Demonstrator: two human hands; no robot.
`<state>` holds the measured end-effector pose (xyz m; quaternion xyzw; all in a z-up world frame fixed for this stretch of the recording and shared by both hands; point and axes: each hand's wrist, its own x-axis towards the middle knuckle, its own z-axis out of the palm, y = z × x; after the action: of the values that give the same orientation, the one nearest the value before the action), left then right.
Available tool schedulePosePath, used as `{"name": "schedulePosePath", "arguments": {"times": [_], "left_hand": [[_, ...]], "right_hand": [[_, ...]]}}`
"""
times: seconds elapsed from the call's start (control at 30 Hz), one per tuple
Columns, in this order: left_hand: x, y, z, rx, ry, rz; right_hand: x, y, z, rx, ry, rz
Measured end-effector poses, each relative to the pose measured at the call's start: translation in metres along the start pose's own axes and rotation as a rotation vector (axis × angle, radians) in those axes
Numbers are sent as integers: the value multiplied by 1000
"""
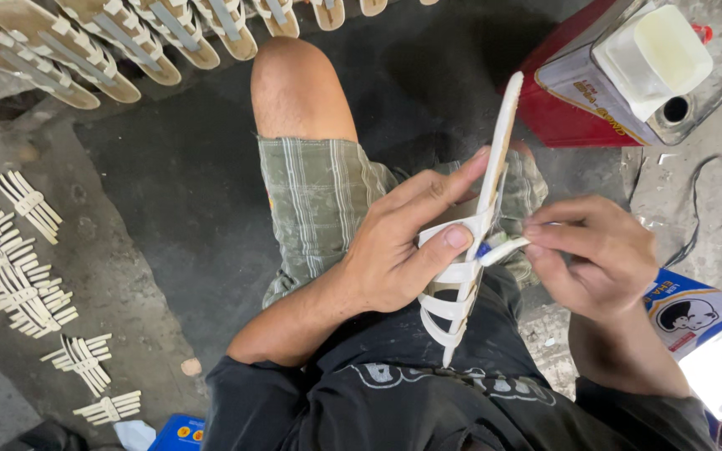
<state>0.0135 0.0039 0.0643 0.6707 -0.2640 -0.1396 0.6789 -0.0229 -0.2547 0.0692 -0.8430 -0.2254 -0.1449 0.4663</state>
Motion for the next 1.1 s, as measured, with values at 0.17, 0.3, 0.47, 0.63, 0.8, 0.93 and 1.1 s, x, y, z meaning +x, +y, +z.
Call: {"name": "schedulePosePath", "arguments": {"times": [0.17,0.3,0.47,0.63,0.8,0.93,1.1], "left_hand": [[0,2,-1,44,8,2],[1,3,-1,56,19,12],[-7,-8,0,50,13,-15],[-4,-50,3,-426,78,-266],[-13,-86,-1,-1111,166,-519],[-27,-93,3,-1110,127,-470],[-23,-96,13,-1033,179,-502]], "right_hand": [[-5,5,-10,-72,-31,7],[-2,11,-14,-5,-86,-66],[-10,26,-23,4,-153,-68],[-34,60,-57,60,35,325],[-29,182,-100,-742,173,412],[-37,252,-112,-1166,73,547],[-44,270,-115,-1216,-59,568]]}}
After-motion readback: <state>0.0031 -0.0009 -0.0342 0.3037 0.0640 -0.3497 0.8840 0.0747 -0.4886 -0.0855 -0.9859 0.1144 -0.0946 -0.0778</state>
